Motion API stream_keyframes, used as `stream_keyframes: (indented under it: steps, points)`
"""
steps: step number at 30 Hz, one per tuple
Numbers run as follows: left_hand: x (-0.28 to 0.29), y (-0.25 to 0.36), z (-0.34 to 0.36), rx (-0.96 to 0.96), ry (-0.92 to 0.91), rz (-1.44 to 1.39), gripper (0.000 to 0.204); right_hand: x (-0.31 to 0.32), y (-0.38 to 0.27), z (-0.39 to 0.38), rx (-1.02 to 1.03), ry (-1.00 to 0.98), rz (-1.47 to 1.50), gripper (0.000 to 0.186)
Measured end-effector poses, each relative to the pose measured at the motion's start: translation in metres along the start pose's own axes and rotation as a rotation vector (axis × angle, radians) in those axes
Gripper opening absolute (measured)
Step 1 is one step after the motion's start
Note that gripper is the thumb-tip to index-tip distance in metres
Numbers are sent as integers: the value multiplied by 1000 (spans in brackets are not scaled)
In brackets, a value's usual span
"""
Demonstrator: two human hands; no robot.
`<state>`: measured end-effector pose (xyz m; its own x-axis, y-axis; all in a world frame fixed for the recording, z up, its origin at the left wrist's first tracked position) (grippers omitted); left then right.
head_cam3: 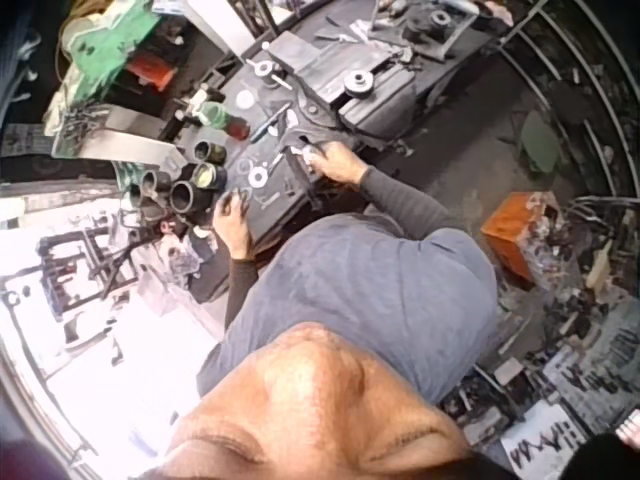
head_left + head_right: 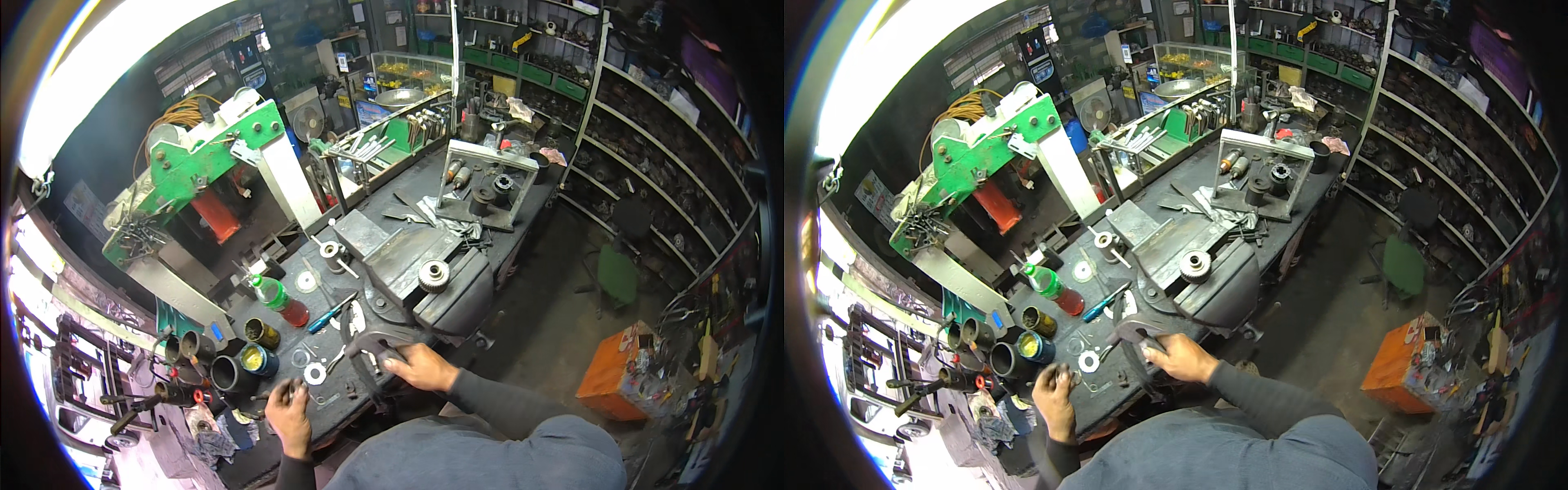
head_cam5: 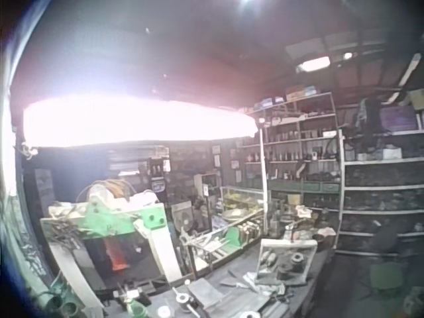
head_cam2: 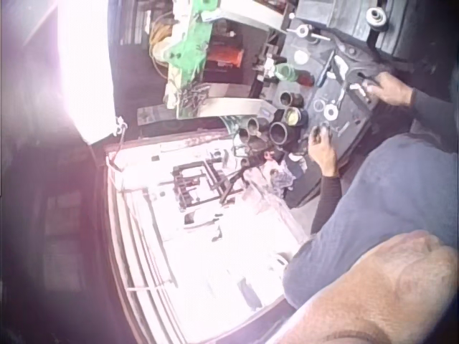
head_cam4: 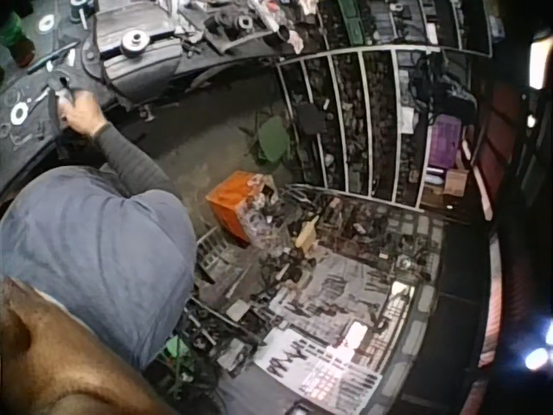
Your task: The person uses a hammer to tap a small metal gear held in a bench vise, then applies liquid from a bottle and wipes the gear with a cloth. The person repeatedly taps, wipes, and repositions the gear on the workbench.
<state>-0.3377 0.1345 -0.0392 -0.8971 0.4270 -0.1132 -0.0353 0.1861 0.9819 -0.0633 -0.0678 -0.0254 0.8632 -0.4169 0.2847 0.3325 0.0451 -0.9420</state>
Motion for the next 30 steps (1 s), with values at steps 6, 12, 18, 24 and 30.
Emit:
stream_keyframes:
  steps: [6, 12, 18, 24, 30]
  points:
    - [-224, 50, 28, -461, -265, 509, 52, 136, -42, -57, 8, -6, 360, 43]
    - [-356, 55, 38, -679, -283, 766, 54, 266, -38, -64, 147, 162, 46, 35]
    - [-357, 51, 30, -507, -241, 675, 53, 316, -20, -57, -36, 84, 79, 36]
    - [-353, 48, 31, -598, -218, 700, 57, 303, -54, 9, 262, -37, -189, 34]
    - [-351, 33, 33, -436, -241, 473, 99, 275, -112, 60, 374, -183, -632, 24]
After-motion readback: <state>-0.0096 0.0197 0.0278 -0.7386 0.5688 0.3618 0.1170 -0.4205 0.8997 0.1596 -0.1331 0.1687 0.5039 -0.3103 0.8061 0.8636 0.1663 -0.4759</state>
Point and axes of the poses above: each hand's wrist, its own z-axis towards the middle knuckle, its own x-axis out of the back of the hand, y = z × x, the point moved 3 cm from there along z, towards the middle knuckle, and after that the axes turned 7 degrees about x, right-handed, at the moved point
